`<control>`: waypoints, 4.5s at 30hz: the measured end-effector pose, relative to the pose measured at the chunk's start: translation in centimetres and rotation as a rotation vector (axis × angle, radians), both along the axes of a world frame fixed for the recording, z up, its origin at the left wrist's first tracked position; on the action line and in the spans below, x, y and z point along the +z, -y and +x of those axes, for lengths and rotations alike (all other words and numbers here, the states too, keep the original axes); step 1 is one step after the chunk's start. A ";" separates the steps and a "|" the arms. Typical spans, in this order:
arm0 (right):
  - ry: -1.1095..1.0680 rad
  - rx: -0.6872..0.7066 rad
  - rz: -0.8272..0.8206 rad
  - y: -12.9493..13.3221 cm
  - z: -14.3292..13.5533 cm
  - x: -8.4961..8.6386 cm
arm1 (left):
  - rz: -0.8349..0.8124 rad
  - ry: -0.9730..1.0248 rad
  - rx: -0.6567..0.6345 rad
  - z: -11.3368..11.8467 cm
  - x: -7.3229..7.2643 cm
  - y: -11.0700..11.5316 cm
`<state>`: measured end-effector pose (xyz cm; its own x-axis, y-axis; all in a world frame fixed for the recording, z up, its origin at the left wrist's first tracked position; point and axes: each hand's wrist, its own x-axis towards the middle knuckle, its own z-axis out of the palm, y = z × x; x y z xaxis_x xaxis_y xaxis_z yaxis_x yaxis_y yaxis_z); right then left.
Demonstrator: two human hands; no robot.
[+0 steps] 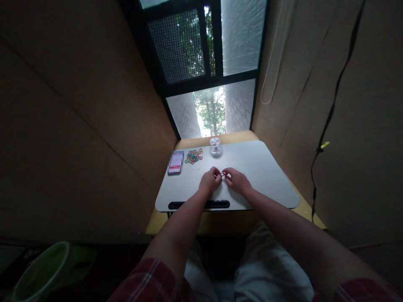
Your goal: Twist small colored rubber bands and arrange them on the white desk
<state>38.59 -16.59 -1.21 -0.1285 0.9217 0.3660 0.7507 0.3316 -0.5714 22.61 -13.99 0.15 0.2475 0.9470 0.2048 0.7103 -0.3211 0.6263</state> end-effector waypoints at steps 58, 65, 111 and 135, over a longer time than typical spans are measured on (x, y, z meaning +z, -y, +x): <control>-0.069 0.050 -0.028 -0.6 0.3 -0.6 | -0.083 0.177 -0.079 -0.4 -1.8 -1.6; -0.061 0.049 -0.010 -0.5 0.4 -0.6 | -0.088 0.169 -0.109 -0.4 -1.5 -1.5; 0.182 -0.092 0.005 0.6 -0.5 -0.3 | -0.057 0.057 -0.167 -0.4 -1.5 -0.7; -0.080 -0.028 -0.013 -0.2 0.1 -0.5 | 0.012 0.105 -0.124 -0.3 -0.5 0.0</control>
<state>38.68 -16.36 -1.70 -0.0737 0.9292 0.3621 0.7111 0.3035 -0.6342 22.32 -13.95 -0.37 0.3392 0.9078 0.2468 0.5959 -0.4103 0.6903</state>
